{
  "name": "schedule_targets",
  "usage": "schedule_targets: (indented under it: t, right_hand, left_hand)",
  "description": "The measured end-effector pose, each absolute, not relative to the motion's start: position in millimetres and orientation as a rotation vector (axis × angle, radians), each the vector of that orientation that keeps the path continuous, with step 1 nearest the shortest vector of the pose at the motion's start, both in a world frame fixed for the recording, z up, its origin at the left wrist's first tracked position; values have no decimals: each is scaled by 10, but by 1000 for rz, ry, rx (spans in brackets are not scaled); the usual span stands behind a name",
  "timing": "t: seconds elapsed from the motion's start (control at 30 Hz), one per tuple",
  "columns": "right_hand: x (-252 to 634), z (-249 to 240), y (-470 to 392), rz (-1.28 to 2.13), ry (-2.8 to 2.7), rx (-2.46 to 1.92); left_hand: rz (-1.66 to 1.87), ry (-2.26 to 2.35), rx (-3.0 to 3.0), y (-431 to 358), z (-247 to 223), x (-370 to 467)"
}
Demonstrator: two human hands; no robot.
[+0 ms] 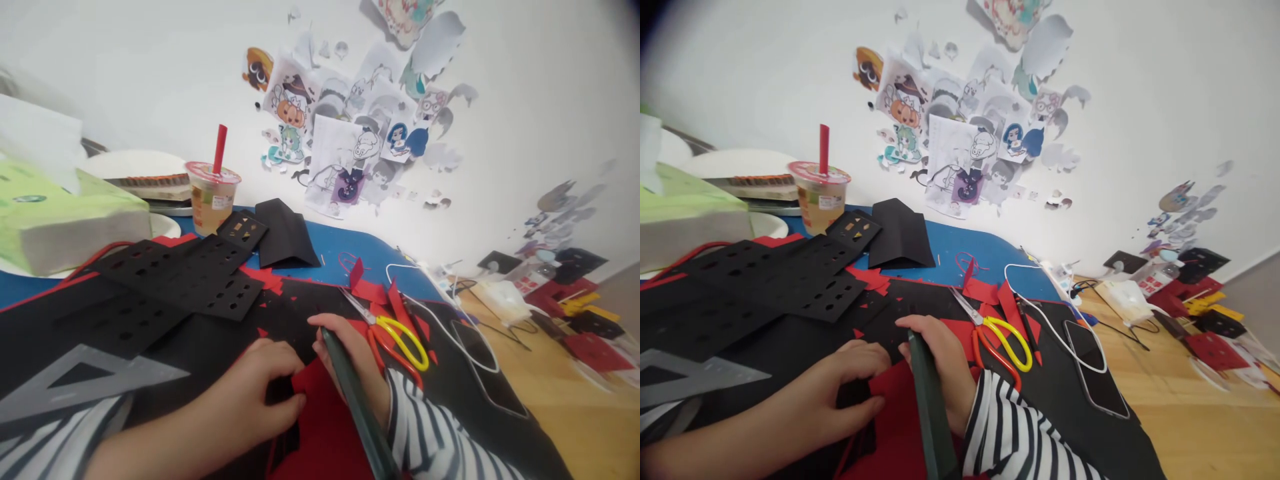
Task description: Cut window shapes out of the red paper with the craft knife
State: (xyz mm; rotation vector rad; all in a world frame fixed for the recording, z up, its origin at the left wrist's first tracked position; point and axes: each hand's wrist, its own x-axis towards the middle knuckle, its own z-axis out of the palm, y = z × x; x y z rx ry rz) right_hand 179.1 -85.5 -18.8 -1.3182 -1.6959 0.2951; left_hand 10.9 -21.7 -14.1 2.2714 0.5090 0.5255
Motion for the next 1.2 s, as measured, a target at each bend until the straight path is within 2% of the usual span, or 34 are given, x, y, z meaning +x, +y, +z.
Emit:
schedule_targets:
  t: [0.27,0.43,0.53,0.67,0.77,0.9,1.1,1.2]
  right_hand:
    - [1779,-43,-868,356,-1657,-1271]
    - [1913,234,-953,329,-1502,-1189]
    - [1959,320,-984,495,-1490,-1154]
    - [1918,294,-983,643,-1723,-1220]
    - [1922,301,-996,410,-1841,-1230]
    - [2065,420,-1081,239,-1667,-1352]
    - [2019,524,-1189,570,-1348,-1405]
    - [1793,503,-1198,714,-1239,-1466]
  left_hand:
    - [525,527,2247,-217,-203,107]
    - [239,484,2210,-163,-27,-11]
    - [102,492,2183,-118,53,-56]
    - [214,496,2178,-109,-49,-11]
    - [333,561,2274,-124,-101,37]
    - [493,568,2458,-68,-57,52]
    - [584,940,2279,-36,-96,71]
    - [550,967,2308,-135,-107,63]
